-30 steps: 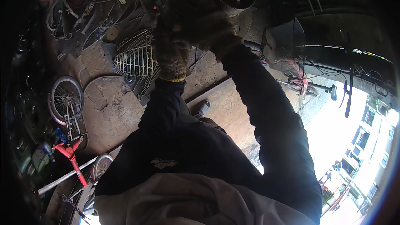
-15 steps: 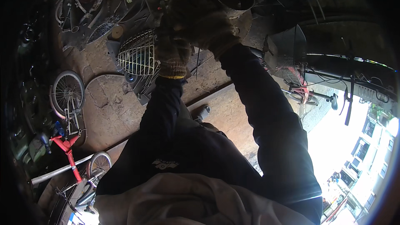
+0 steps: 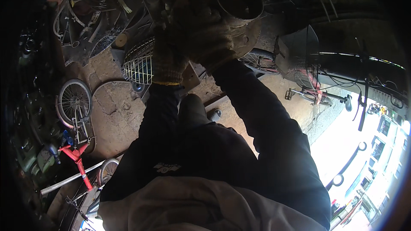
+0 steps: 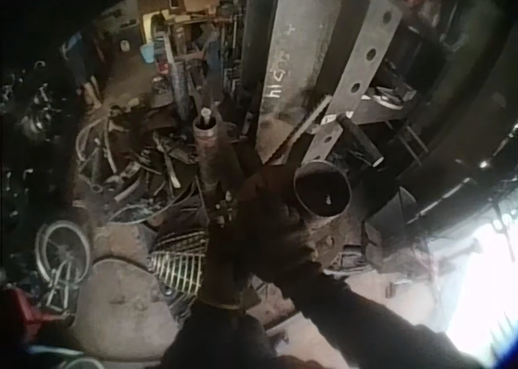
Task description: The person holds and turns a circular metal component by hand, placing a small metal ring onto a shaft within the component.
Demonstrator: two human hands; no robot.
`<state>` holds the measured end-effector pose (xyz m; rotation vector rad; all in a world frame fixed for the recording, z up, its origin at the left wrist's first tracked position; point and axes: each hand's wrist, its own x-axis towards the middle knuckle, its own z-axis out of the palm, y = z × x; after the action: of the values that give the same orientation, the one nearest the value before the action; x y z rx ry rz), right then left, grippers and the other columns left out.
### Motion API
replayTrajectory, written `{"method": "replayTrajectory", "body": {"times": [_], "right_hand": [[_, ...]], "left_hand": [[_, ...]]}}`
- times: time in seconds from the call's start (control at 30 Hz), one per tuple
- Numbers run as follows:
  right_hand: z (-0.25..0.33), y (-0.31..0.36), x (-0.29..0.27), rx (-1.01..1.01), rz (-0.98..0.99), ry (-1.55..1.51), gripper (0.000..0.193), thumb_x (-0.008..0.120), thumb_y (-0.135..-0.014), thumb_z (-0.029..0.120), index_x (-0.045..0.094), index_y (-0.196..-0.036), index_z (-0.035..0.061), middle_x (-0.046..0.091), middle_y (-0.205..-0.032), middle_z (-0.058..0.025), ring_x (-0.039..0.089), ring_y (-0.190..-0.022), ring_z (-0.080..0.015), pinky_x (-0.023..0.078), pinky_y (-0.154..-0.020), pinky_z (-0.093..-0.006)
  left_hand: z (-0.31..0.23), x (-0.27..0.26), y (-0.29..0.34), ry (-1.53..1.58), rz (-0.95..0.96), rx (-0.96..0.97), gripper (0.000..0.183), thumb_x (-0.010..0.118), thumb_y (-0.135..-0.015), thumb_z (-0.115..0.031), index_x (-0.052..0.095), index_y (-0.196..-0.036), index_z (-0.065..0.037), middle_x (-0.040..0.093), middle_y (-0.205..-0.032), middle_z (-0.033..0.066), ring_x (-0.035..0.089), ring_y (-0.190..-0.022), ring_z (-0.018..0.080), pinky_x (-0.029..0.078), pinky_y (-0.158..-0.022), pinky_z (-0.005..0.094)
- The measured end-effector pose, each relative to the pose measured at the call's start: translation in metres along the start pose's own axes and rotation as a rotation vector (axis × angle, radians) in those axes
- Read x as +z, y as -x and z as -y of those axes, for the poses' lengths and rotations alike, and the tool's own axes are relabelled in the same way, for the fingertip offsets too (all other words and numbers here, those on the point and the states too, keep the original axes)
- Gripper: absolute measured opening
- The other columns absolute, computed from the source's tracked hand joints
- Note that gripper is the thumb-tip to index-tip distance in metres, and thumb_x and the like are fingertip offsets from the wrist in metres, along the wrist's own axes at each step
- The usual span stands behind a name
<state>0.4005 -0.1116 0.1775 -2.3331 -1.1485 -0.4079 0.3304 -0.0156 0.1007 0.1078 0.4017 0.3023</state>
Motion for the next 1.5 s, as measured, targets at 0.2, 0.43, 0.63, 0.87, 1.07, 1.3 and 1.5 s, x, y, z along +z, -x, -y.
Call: {"method": "replayTrajectory", "body": {"times": [0.2,0.43,0.63,0.87,1.07,1.3,1.5], "right_hand": [[-0.016,0.003,0.024,-0.036,-0.138,0.023,0.055,0.077,-0.084,0.038,0.064,-0.13,0.0113,0.059,-0.129,-0.0227,0.062,-0.11,-0.0433,0.053,-0.092,-0.0518],[-0.006,-0.005,0.027,0.029,-0.233,0.005,0.061,0.077,-0.084,0.04,0.06,-0.136,0.0116,0.059,-0.129,-0.0232,0.062,-0.111,-0.0445,0.051,-0.095,-0.0532],[0.006,-0.009,-0.001,0.04,-0.065,0.051,0.061,0.075,-0.085,0.042,0.061,-0.136,0.0124,0.062,-0.126,-0.0224,0.065,-0.108,-0.0448,0.052,-0.094,-0.053],[0.009,-0.019,0.004,0.155,0.069,0.127,0.058,0.076,-0.084,0.038,0.061,-0.133,0.0107,0.064,-0.125,-0.0227,0.064,-0.113,-0.042,0.054,-0.092,-0.0491],[0.006,0.022,-0.021,0.195,-0.078,-0.017,0.075,0.086,-0.076,0.031,0.055,-0.14,0.0069,0.063,-0.128,-0.0214,0.063,-0.117,-0.0394,0.054,-0.097,-0.049],[0.024,0.08,-0.055,0.328,0.028,0.004,0.072,0.085,-0.08,0.031,0.056,-0.142,0.0106,0.066,-0.117,-0.0206,0.069,-0.103,-0.0378,0.059,-0.082,-0.0479],[0.034,0.052,-0.061,0.278,0.209,0.16,0.038,0.069,-0.094,0.035,0.065,-0.126,0.0143,0.069,-0.088,-0.0139,0.071,-0.081,-0.0314,0.058,-0.071,-0.0465]], "left_hand": [[-0.006,-0.015,-0.01,0.08,0.142,-0.087,0.03,0.059,-0.107,-0.032,0.063,-0.12,-0.006,0.069,-0.106,0.0038,0.069,-0.089,0.0105,0.061,-0.074,0.0218],[-0.005,-0.019,-0.015,0.148,0.268,-0.139,0.026,0.059,-0.107,-0.032,0.064,-0.119,-0.01,0.068,-0.104,0.0029,0.068,-0.093,0.0111,0.06,-0.081,0.0235],[-0.01,-0.024,-0.013,0.018,0.237,-0.084,0.027,0.059,-0.107,-0.032,0.064,-0.119,-0.009,0.069,-0.107,0.003,0.068,-0.096,0.0126,0.059,-0.085,0.0261],[-0.02,-0.034,-0.03,-1.434,0.261,0.576,0.026,0.063,-0.096,-0.022,0.063,-0.117,-0.007,0.067,-0.1,0.0078,0.067,-0.09,0.0238,0.058,-0.075,0.034],[-0.057,-0.006,-0.017,-2.303,0.542,1.265,0.026,0.066,-0.088,-0.016,0.064,-0.112,-0.006,0.065,-0.09,0.0102,0.066,-0.081,0.0306,0.056,-0.066,0.0407],[-0.073,0.019,-0.014,-2.133,0.798,1.197,0.026,0.069,-0.09,-0.015,0.065,-0.115,-0.007,0.067,-0.088,0.0138,0.069,-0.084,0.0352,0.056,-0.07,0.0442],[-0.06,0.068,0.004,-1.813,0.852,0.927,0.033,0.067,-0.09,-0.009,0.065,-0.122,-0.009,0.071,-0.113,0.0155,0.07,-0.093,0.0356,0.057,-0.078,0.044]]}}
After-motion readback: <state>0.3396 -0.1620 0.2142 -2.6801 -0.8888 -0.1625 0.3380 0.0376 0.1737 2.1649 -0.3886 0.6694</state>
